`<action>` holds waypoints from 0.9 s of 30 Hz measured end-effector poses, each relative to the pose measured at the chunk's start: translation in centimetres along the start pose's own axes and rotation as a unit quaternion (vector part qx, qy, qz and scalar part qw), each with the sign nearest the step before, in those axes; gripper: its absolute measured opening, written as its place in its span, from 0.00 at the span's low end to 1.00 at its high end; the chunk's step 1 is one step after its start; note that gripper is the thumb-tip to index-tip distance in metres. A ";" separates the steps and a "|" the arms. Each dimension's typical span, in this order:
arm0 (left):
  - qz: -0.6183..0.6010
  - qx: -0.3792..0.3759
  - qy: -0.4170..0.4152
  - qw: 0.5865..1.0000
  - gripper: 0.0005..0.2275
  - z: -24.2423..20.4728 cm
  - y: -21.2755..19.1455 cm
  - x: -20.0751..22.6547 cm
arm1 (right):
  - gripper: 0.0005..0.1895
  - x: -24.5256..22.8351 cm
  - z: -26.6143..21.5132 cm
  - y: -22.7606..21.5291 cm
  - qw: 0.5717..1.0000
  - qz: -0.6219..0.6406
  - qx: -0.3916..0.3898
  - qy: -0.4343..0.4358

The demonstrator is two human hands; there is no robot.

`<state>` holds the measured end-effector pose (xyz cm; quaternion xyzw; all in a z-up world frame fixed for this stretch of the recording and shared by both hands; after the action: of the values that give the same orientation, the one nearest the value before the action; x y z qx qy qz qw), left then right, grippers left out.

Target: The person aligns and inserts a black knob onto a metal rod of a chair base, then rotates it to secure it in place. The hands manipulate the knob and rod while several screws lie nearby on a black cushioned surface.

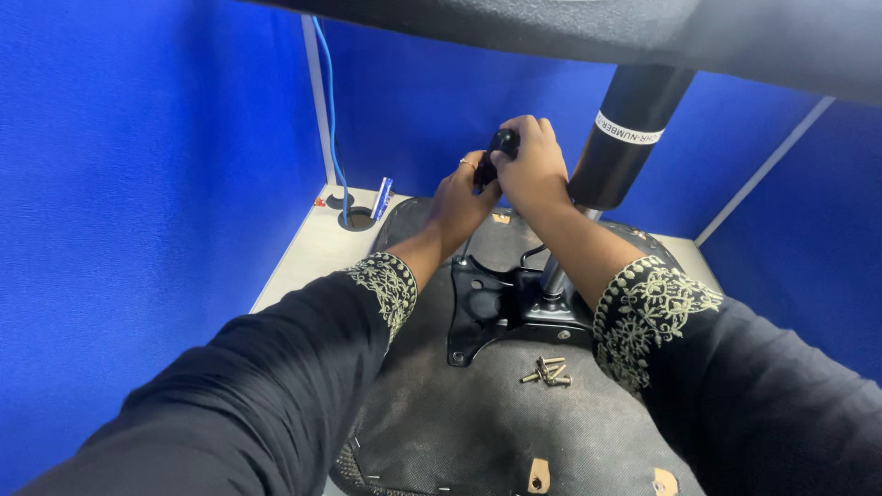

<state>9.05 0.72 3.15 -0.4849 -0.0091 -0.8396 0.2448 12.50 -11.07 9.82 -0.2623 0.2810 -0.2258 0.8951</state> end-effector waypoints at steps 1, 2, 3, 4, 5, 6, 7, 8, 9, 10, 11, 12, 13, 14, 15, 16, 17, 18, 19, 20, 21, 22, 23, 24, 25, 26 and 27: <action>-0.003 0.006 0.009 1.000 0.19 -0.1 0.1 0.1 | 0.18 0.1 0.0 0.0 1.000 0.003 -0.001 0.000; -0.006 0.011 0.018 1.000 0.19 -0.2 0.2 0.1 | 0.18 0.2 -0.1 0.0 1.000 0.006 -0.002 -0.001; -0.008 0.016 0.027 0.999 0.18 -0.2 0.3 0.3 | 0.19 0.3 -0.1 0.0 1.000 0.010 -0.002 -0.001; -0.003 0.016 0.016 1.000 0.18 -0.2 0.5 0.2 | 0.18 0.3 -0.1 -0.1 1.000 0.006 0.000 -0.005; 0.003 0.017 0.005 1.000 0.19 -0.1 0.5 0.1 | 0.18 0.1 -0.1 -0.1 1.000 0.003 0.002 -0.010; 0.009 0.019 -0.006 1.000 0.19 -0.1 0.4 0.1 | 0.18 -0.1 -0.1 -0.1 1.000 0.000 0.004 -0.016; -0.003 0.014 -0.011 1.000 0.18 0.0 0.3 0.2 | 0.18 -0.1 -0.1 -0.1 1.000 0.000 0.003 -0.014; -0.014 0.008 -0.017 1.000 0.18 0.0 0.2 0.3 | 0.18 -0.2 -0.1 -0.1 1.000 0.000 0.001 -0.012; -0.026 0.003 -0.023 0.999 0.17 0.0 0.2 0.4 | 0.17 -0.2 -0.1 -0.1 1.000 0.000 -0.001 -0.009; -0.025 0.000 -0.026 0.999 0.16 0.0 0.1 0.6 | 0.17 -0.3 0.0 -0.1 1.000 0.001 -0.001 -0.011; -0.024 -0.003 -0.029 0.999 0.16 0.0 0.0 0.8 | 0.17 -0.4 0.0 -0.2 1.000 0.003 -0.001 -0.013; -0.023 -0.005 -0.033 0.999 0.15 -0.1 -0.1 1.0 | 0.17 -0.5 0.0 -0.2 1.000 0.004 -0.002 -0.015; -0.031 -0.012 -0.040 0.999 0.15 -0.1 -0.2 1.1 | 0.17 -0.5 0.1 -0.1 1.000 0.005 -0.005 -0.009; -0.040 -0.018 -0.048 0.998 0.15 -0.2 -0.3 1.3 | 0.17 -0.5 0.1 -0.1 1.000 0.007 -0.009 -0.004; -0.048 -0.025 -0.055 0.997 0.15 -0.4 -0.3 1.4 | 0.17 -0.4 0.1 0.0 1.000 0.008 -0.012 0.003; -0.059 -0.032 -0.063 0.996 0.15 -0.5 -0.4 1.4 | 0.17 -0.5 0.1 0.0 1.000 0.013 -0.013 0.002; -0.069 -0.039 -0.071 0.994 0.15 -0.6 -0.4 1.4 | 0.17 -0.5 0.2 0.0 1.000 0.018 -0.013 0.002; -0.080 -0.047 -0.079 0.993 0.15 -0.6 -0.3 1.4 | 0.16 -0.5 0.2 0.0 1.000 0.023 -0.014 0.002; -0.077 -0.047 -0.079 0.993 0.15 -0.6 -0.3 1.5 | 0.16 -0.5 0.1 -0.1 1.000 0.023 -0.012 0.003; -0.074 -0.047 -0.078 0.993 0.15 -0.7 -0.3 1.5 | 0.16 -0.6 0.1 -0.1 1.000 0.022 -0.010 0.004; -0.071 -0.046 -0.079 0.993 0.16 -0.7 -0.2 1.4 | 0.16 -0.5 0.0 -0.2 1.000 0.022 -0.009 0.005; -0.069 -0.041 -0.068 0.994 0.16 -0.7 -0.2 1.4 | 0.16 -0.4 -0.1 0.0 0.999 0.026 -0.014 0.015; -0.067 -0.037 -0.057 0.995 0.16 -0.6 -0.1 1.4 | 0.16 -0.2 -0.1 0.0 0.999 0.030 -0.017 0.024; -0.065 -0.033 -0.045 0.996 0.16 -0.5 0.0 1.4 | 0.16 0.0 -0.1 0.0 0.999 0.034 -0.020 0.034; -0.055 -0.033 -0.066 0.996 0.16 -0.3 0.2 0.7 | 0.17 -0.1 -0.2 -0.1 0.999 0.031 -0.015 0.020; -0.046 -0.034 -0.087 0.995 0.15 -0.2 0.4 0.1 | 0.17 -0.3 -0.2 -0.2 1.000 0.029 -0.009 0.006; -0.037 -0.033 -0.108 0.993 0.15 0.0 0.5 -0.6 | 0.18 -0.5 -0.2 -0.3 1.000 0.026 -0.004 -0.008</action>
<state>9.52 0.48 2.52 -0.5800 -0.0253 -0.7905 0.1953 11.98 -11.08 10.03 -0.2600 0.2812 -0.1989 0.9021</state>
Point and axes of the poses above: each hand's wrist, its own z-axis towards the middle knuckle, its own y-axis out of the palm, x = y × z, the point moved 8 cm from there along z, towards the middle knuckle, and after that the axes turned 8 degrees about -y, right-handed, at the moved point
